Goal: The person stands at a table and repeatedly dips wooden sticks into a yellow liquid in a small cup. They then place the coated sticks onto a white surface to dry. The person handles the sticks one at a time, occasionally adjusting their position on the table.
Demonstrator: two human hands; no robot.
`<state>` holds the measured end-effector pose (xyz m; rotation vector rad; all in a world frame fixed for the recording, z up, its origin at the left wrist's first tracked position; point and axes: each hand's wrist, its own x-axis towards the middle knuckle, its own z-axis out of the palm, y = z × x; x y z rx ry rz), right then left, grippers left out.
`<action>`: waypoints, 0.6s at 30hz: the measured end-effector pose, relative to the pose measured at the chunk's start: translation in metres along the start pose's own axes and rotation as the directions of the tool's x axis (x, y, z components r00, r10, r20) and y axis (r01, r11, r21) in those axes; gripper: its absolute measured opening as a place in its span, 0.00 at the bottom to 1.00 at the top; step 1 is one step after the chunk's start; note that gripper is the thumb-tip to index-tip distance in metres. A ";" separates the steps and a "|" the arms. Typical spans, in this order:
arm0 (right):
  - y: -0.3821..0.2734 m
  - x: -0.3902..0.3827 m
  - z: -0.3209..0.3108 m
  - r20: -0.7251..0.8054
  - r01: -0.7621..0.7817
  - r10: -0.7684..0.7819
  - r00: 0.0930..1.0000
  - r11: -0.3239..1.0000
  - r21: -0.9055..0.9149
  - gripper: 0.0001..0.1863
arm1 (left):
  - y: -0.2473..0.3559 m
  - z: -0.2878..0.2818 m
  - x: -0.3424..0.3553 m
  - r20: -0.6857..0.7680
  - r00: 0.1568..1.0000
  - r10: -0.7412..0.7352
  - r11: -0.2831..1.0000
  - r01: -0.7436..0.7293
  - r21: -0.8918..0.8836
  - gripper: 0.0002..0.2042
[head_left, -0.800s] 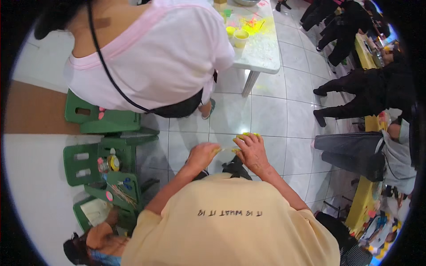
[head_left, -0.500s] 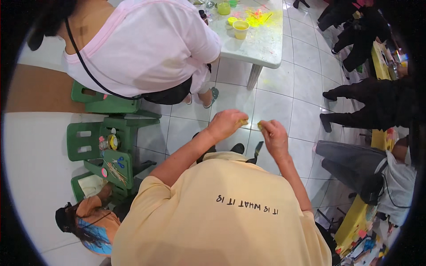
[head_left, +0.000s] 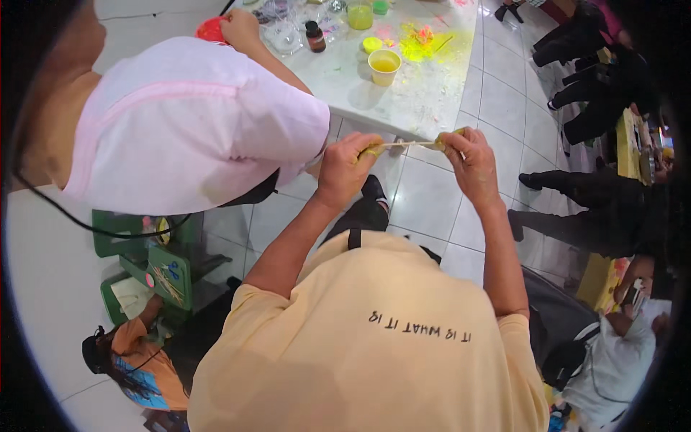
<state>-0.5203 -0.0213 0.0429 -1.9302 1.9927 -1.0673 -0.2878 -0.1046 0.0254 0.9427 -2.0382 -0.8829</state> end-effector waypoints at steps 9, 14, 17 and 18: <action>0.059 0.115 -0.009 0.161 0.146 -0.146 0.976 0.989 0.013 0.08 | -0.017 0.024 0.068 -0.182 0.972 -0.151 0.988 0.147 -0.035 0.06; 0.076 0.183 0.016 0.140 0.245 -0.248 0.959 0.969 0.036 0.08 | -0.042 0.020 0.114 -0.374 0.917 -0.140 0.988 0.152 0.003 0.06; 0.085 0.218 0.038 0.181 0.306 -0.312 0.933 0.950 0.059 0.08 | -0.063 0.017 0.135 -0.443 0.887 -0.132 0.984 0.170 0.048 0.06; 0.089 0.231 0.042 0.216 0.287 -0.292 0.932 0.956 0.053 0.08 | -0.071 0.019 0.143 -0.453 0.883 -0.121 0.985 0.165 0.058 0.06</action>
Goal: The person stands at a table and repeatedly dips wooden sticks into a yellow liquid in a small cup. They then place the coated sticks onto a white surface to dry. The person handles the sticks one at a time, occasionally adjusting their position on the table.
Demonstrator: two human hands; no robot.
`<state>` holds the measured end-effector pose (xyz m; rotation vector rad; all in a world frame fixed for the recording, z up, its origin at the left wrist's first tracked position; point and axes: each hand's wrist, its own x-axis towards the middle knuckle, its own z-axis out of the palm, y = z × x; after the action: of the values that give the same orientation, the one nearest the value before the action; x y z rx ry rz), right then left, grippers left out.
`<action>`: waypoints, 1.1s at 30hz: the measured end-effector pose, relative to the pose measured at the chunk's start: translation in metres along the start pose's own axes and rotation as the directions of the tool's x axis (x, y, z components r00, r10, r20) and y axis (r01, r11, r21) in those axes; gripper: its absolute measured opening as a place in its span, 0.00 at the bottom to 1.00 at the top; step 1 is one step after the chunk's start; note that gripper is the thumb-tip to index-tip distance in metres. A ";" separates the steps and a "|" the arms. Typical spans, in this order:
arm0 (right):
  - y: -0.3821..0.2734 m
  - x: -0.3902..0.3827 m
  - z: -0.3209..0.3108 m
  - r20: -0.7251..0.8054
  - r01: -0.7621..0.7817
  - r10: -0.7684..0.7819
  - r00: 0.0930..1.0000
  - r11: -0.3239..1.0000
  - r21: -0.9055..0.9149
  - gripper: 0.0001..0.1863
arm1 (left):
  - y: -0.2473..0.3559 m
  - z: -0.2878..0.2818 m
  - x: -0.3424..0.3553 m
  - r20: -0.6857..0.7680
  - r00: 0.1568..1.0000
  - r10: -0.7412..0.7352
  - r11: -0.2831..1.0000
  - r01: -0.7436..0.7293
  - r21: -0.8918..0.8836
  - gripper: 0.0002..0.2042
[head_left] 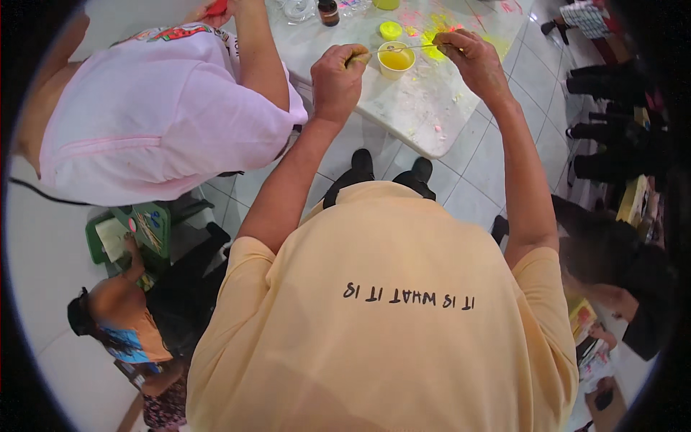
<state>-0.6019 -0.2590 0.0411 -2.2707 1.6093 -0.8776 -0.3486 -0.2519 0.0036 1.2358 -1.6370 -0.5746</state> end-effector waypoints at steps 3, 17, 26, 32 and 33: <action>0.026 0.029 0.014 0.091 -0.011 0.011 0.996 1.000 0.004 0.09 | -0.024 0.017 0.015 -0.020 1.000 -0.009 0.999 0.010 0.045 0.07; 0.088 0.050 0.077 0.288 0.041 -0.088 0.954 0.985 0.166 0.10 | -0.061 0.051 -0.004 -0.082 0.953 -0.291 0.927 0.303 0.220 0.09; 0.101 0.061 0.084 0.273 0.119 -0.163 0.948 0.978 0.171 0.10 | -0.054 0.060 -0.007 -0.142 0.930 -0.339 0.908 0.362 0.210 0.08; 0.097 0.061 0.082 0.244 0.183 -0.211 0.947 0.974 0.133 0.09 | -0.055 0.062 -0.011 -0.156 0.919 -0.362 0.901 0.388 0.194 0.07; 0.096 0.061 0.081 0.242 0.182 -0.210 0.947 0.974 0.134 0.09 | -0.053 0.061 -0.011 -0.165 0.922 -0.349 0.902 0.379 0.207 0.08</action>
<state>-0.6157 -0.3634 -0.0503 -2.3813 1.2126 -0.6629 -0.3787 -0.2725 -0.0698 1.7425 -1.4037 -0.5269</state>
